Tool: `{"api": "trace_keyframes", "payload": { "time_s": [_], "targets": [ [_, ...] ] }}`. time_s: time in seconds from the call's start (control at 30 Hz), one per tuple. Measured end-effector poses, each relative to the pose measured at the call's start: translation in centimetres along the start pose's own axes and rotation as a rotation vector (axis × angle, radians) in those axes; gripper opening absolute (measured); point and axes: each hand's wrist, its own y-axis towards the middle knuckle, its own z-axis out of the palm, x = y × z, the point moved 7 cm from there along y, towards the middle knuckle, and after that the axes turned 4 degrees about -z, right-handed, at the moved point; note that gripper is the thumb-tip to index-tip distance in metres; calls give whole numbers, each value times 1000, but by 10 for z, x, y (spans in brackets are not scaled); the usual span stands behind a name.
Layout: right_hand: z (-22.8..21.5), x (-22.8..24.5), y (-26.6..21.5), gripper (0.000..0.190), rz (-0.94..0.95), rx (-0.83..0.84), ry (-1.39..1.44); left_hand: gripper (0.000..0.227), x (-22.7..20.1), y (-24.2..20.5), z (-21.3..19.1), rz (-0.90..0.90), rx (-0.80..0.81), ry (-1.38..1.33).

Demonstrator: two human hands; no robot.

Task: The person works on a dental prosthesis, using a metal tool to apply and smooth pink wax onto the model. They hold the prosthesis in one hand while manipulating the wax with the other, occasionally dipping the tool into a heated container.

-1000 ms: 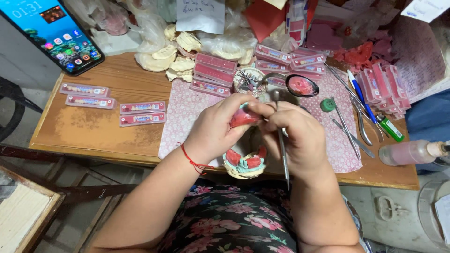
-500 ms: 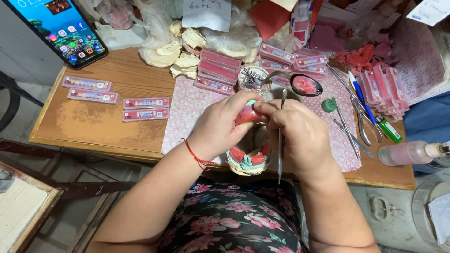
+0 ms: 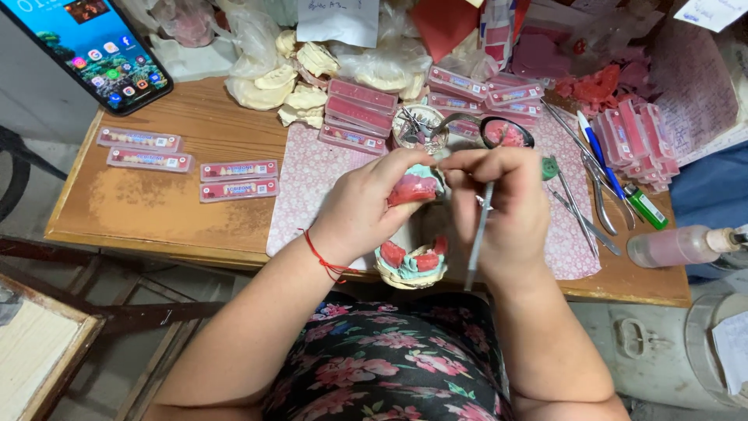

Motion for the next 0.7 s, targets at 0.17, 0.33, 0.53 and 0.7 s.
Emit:
{"api": "trace_keyframes", "payload": {
  "time_s": [0.17, 0.33, 0.53, 0.7],
  "targets": [
    [-46, -19, -11, 33, 130, -117, 133, 51, -1, -3, 0, 19, 24, 54],
    [-96, -51, -8, 35, 187, -169, 106, 51, -1, -4, 3, 35, 48, 108],
    [-111, -107, 8, 38, 317, -52, 150, 48, 0, -2, 4, -48, 59, 139],
    [-87, -127, 18, 46, 433, 142, 182, 47, 5, -3, 5, -89, 65, 178]
  ]
}}
